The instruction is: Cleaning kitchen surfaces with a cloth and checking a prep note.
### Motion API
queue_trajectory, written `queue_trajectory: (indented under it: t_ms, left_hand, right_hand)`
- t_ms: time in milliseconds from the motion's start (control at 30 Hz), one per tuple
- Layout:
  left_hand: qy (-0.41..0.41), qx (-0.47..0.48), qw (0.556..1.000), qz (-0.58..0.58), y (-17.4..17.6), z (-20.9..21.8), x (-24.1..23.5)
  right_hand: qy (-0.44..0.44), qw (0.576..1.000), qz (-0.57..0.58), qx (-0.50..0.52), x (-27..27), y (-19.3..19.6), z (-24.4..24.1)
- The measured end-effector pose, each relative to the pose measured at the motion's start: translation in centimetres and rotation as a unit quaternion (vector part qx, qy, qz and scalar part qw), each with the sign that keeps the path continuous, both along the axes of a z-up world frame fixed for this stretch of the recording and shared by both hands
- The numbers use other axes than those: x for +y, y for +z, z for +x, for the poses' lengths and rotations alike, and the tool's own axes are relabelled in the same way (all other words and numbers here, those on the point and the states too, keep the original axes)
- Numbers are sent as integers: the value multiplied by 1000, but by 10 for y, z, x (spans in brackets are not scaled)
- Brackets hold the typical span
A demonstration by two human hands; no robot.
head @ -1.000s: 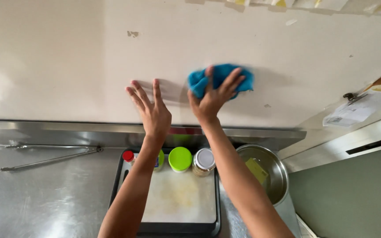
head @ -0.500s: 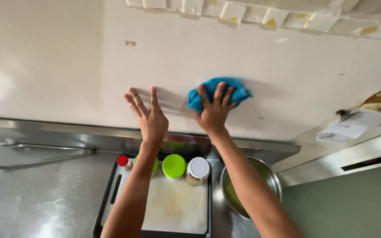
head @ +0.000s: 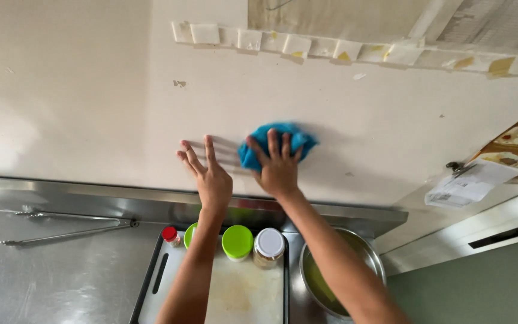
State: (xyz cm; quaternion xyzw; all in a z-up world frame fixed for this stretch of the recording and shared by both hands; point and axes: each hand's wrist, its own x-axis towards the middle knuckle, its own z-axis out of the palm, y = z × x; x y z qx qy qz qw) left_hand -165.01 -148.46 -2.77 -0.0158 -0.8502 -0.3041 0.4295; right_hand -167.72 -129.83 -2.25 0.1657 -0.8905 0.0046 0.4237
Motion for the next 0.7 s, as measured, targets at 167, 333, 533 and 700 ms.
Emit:
queue_trajectory:
  t_ms: [167,333,533,700]
  left_hand:
    - [2,-38,999,1,-9,-7,-1]
    - [3,-126,991,52,12,-1,45]
    - [-53,-3,980,194,18,7,118]
    - [-42,-41,976,209,21,9,124]
  right_hand:
    - [44,997,-5,64,105,-49,1]
    - [-14,975,-187,123,154,29,15]
    - [-17,995,-74,71,105,24,5]
    - [-33,999,-25,8,183,-44,20]
